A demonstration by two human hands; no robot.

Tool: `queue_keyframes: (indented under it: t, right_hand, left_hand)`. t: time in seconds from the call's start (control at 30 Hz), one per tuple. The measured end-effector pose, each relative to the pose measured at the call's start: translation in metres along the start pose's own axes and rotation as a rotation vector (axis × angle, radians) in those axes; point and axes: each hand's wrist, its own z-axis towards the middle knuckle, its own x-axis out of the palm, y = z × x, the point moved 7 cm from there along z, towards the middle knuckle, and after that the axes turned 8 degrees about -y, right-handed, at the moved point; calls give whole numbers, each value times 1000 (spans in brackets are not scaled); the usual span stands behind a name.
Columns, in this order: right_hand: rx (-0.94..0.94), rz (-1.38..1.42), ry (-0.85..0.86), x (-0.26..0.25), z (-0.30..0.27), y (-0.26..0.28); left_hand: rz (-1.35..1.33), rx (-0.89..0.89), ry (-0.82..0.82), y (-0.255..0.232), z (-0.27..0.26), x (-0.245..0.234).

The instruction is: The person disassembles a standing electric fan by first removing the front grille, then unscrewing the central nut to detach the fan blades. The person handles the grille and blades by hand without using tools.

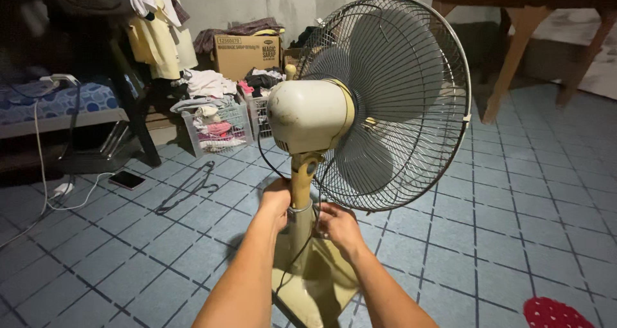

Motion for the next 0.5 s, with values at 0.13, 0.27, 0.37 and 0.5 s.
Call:
queue_keyframes:
  t: [0.13, 0.27, 0.37, 0.5]
  right_hand:
    - [-142, -19, 112, 18, 5, 11]
    - [-83, -153, 161, 28, 10, 17]
    - [-90, -185, 198, 39, 6, 32]
    - [-169, -220, 200, 50, -16, 54]
  left_hand:
    - [-100, -37, 61, -8, -6, 7]
    - [-176, -44, 61, -13, -7, 8]
    - [-201, 37, 35, -22, 1, 6]
    - [-167, 271, -162, -45, 2, -7]
